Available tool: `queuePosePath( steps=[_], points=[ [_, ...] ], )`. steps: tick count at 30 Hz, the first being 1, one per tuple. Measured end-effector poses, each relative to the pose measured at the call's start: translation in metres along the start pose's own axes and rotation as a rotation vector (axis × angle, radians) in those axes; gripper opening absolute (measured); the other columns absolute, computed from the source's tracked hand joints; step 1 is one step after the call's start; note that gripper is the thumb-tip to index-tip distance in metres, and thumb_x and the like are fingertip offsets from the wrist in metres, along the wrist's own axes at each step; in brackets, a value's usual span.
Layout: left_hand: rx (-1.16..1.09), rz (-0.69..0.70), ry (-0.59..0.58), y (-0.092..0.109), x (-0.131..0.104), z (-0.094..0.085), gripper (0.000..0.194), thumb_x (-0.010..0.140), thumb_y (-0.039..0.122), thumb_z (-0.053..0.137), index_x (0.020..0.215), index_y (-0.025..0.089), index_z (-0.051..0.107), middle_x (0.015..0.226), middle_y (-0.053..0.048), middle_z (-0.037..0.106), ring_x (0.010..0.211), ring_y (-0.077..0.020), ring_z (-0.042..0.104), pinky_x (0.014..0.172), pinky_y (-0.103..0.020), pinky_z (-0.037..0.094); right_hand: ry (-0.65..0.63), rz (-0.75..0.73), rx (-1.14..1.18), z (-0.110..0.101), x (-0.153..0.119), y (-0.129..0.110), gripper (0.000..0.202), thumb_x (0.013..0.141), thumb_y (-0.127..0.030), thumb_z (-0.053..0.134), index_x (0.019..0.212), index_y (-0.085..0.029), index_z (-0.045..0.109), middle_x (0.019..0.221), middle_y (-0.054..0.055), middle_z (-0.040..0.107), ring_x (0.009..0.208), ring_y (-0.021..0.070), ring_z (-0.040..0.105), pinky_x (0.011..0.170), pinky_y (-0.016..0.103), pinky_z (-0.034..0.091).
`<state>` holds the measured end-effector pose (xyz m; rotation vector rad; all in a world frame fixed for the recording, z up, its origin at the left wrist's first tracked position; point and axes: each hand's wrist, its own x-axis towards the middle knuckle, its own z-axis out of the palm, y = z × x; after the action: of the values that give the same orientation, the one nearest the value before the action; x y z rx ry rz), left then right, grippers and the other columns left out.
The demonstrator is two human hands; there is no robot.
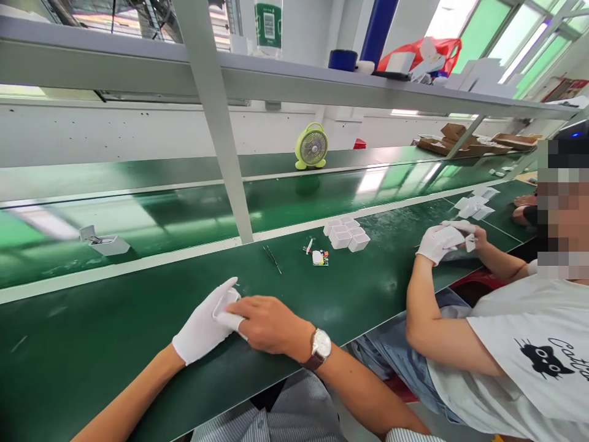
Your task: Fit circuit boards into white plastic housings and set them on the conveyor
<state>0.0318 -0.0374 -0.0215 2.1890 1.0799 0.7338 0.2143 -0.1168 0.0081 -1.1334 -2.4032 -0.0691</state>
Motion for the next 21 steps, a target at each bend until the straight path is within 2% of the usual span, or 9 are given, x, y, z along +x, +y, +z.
queuePosePath(
  steps=[2, 3, 6, 9, 11, 13, 15, 18, 21],
  points=[
    [-0.092, -0.068, 0.036, -0.009, 0.003, -0.006, 0.056, 0.077, 0.025, 0.07, 0.132, 0.022, 0.058, 0.109, -0.004, 0.074, 0.099, -0.0207, 0.072, 0.099, -0.038, 0.057, 0.086, 0.21, -0.001, -0.009, -0.01, 0.023, 0.045, 0.095, -0.015, 0.046, 0.139, -0.018, 0.053, 0.141, 0.012, 0.06, 0.127, 0.0234, 0.058, 0.108, 0.04, 0.051],
    [-0.059, -0.081, 0.061, -0.013, 0.004, -0.009, 0.059, 0.076, 0.028, 0.071, 0.133, 0.023, 0.057, 0.113, -0.005, 0.073, 0.104, -0.0223, 0.071, 0.102, -0.041, 0.055, 0.119, 0.348, -0.031, -0.014, -0.02, 0.04, 0.05, 0.095, -0.016, 0.046, 0.144, -0.018, 0.049, 0.143, 0.014, 0.057, 0.131, 0.0257, 0.054, 0.111, 0.044, 0.048],
    [-0.024, -0.162, 0.151, -0.021, 0.01, -0.017, 0.06, 0.077, 0.035, 0.072, 0.133, 0.024, 0.055, 0.121, -0.006, 0.07, 0.113, -0.0256, 0.068, 0.105, -0.043, 0.052, 0.088, 0.638, -0.194, -0.026, -0.06, 0.095, 0.06, 0.087, -0.008, 0.045, 0.147, -0.011, 0.042, 0.145, 0.022, 0.052, 0.139, 0.0331, 0.045, 0.115, 0.055, 0.041],
    [-0.034, -0.197, 0.186, -0.021, 0.012, -0.019, 0.064, 0.078, 0.035, 0.07, 0.138, 0.026, 0.05, 0.127, -0.006, 0.068, 0.116, -0.0253, 0.067, 0.104, -0.041, 0.053, 0.027, 0.728, -0.253, -0.031, -0.097, 0.136, 0.062, 0.078, -0.004, 0.045, 0.14, -0.006, 0.047, 0.138, 0.025, 0.054, 0.135, 0.0367, 0.05, 0.11, 0.057, 0.044],
    [-0.051, -0.204, 0.189, -0.02, 0.012, -0.017, 0.067, 0.079, 0.033, 0.07, 0.141, 0.026, 0.047, 0.127, -0.005, 0.067, 0.114, -0.0244, 0.067, 0.103, -0.039, 0.053, -0.001, 0.723, -0.244, -0.033, -0.11, 0.149, 0.058, 0.079, -0.008, 0.045, 0.136, -0.008, 0.049, 0.126, 0.022, 0.062, 0.123, 0.0357, 0.059, 0.103, 0.056, 0.05],
    [-0.062, -0.197, 0.198, -0.02, 0.013, -0.015, 0.068, 0.079, 0.031, 0.07, 0.142, 0.026, 0.046, 0.127, -0.005, 0.067, 0.113, -0.0236, 0.067, 0.104, -0.038, 0.052, -0.012, 0.717, -0.236, -0.036, -0.111, 0.151, 0.055, 0.08, -0.013, 0.047, 0.135, -0.012, 0.05, 0.12, 0.019, 0.064, 0.112, 0.0333, 0.065, 0.097, 0.052, 0.054],
    [-0.064, -0.177, 0.214, -0.021, 0.013, -0.012, 0.067, 0.079, 0.028, 0.069, 0.142, 0.025, 0.046, 0.126, -0.005, 0.067, 0.113, -0.0229, 0.067, 0.106, -0.037, 0.05, 0.001, 0.734, -0.217, -0.039, -0.101, 0.142, 0.051, 0.082, -0.017, 0.049, 0.133, -0.017, 0.051, 0.124, 0.016, 0.063, 0.106, 0.0302, 0.067, 0.094, 0.047, 0.056],
    [-0.06, -0.155, 0.219, -0.024, 0.014, -0.011, 0.066, 0.078, 0.025, 0.068, 0.141, 0.024, 0.046, 0.122, -0.006, 0.067, 0.111, -0.0224, 0.067, 0.105, -0.038, 0.05, 0.02, 0.723, -0.138, -0.042, -0.073, 0.115, 0.042, 0.086, -0.02, 0.051, 0.127, -0.022, 0.055, 0.129, 0.011, 0.061, 0.1, 0.0261, 0.07, 0.091, 0.041, 0.058],
    [-0.057, -0.145, 0.218, -0.027, 0.015, -0.013, 0.066, 0.079, 0.024, 0.068, 0.141, 0.023, 0.046, 0.12, -0.006, 0.067, 0.11, -0.0226, 0.067, 0.104, -0.039, 0.05, 0.076, 0.584, -0.033, -0.038, -0.036, 0.086, 0.042, 0.087, -0.017, 0.05, 0.128, -0.023, 0.054, 0.131, 0.011, 0.06, 0.099, 0.0249, 0.069, 0.091, 0.041, 0.058]
  ],
)
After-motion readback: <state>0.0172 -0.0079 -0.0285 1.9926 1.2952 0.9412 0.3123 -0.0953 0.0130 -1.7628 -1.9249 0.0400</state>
